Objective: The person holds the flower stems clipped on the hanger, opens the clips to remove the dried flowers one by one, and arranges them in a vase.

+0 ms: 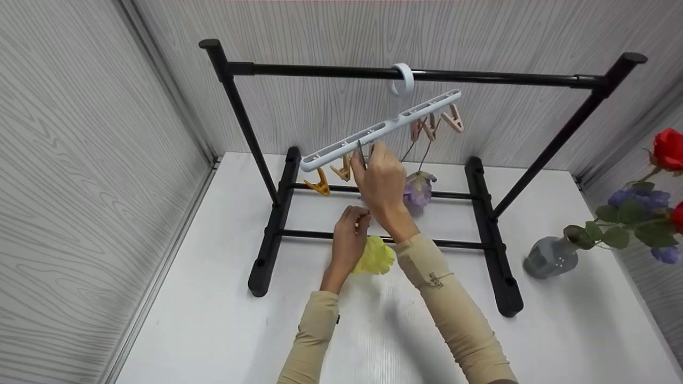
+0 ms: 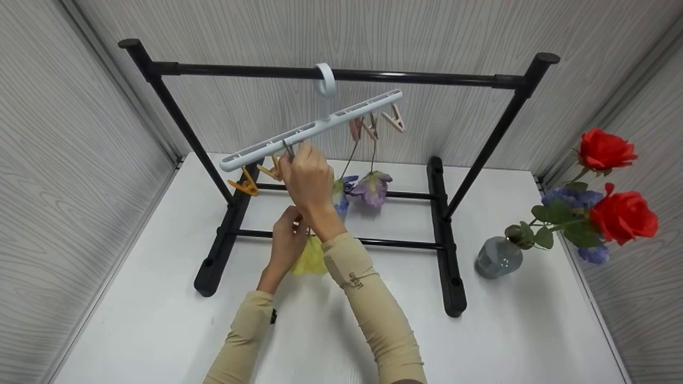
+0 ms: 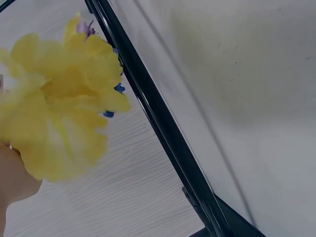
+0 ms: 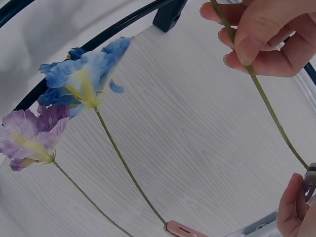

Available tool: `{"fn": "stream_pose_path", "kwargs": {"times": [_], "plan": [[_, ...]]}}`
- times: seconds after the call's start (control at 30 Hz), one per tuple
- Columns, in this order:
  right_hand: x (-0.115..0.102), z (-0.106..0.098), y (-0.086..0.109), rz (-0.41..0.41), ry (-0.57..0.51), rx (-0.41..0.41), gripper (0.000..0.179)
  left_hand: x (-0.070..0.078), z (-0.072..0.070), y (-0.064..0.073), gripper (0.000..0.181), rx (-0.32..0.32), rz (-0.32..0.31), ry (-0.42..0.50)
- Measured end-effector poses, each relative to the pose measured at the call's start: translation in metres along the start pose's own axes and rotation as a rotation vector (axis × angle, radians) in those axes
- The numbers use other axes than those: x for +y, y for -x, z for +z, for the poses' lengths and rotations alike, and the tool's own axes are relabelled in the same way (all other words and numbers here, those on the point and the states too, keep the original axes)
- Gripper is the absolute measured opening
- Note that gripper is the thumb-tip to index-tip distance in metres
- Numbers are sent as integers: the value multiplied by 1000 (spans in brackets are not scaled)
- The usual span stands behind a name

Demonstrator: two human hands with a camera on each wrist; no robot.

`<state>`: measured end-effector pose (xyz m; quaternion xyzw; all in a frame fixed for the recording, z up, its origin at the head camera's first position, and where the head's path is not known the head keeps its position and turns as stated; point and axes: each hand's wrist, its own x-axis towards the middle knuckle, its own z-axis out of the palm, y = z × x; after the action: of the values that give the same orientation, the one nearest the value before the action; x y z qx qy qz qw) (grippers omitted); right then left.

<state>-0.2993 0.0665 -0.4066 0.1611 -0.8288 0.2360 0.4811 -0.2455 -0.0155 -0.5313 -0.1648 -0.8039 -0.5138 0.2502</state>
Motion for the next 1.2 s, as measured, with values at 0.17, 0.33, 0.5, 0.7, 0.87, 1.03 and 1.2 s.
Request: {"fn": "stream_pose_path", "kwargs": {"times": [0.17, 0.33, 0.5, 0.7, 0.87, 1.03, 1.2], "plan": [[2, 1, -1, -34, 18, 18, 23, 0, -1, 4, 5, -79, -22, -2], [4, 4, -1, -47, 8, 29, 21, -3, -4, 9, 6, -198, -26, -62], [6, 4, -2, -44, -24, -5, 17, -6, -9, 15, 7, -304, -17, -103], [7, 2, -3, -52, -44, -14, 15, -6, -12, 20, 8, -386, -11, -162], [8, 3, -3, -67, -70, -8, 14, -4, -17, 22, 9, -444, 0, -233], [6, 6, -1, -47, -83, -55, 17, -1, -24, 26, 8, -546, -49, -281], [6, 6, -2, 43, -105, -140, 30, 1, -29, 33, 8, -641, -109, -334]]}}
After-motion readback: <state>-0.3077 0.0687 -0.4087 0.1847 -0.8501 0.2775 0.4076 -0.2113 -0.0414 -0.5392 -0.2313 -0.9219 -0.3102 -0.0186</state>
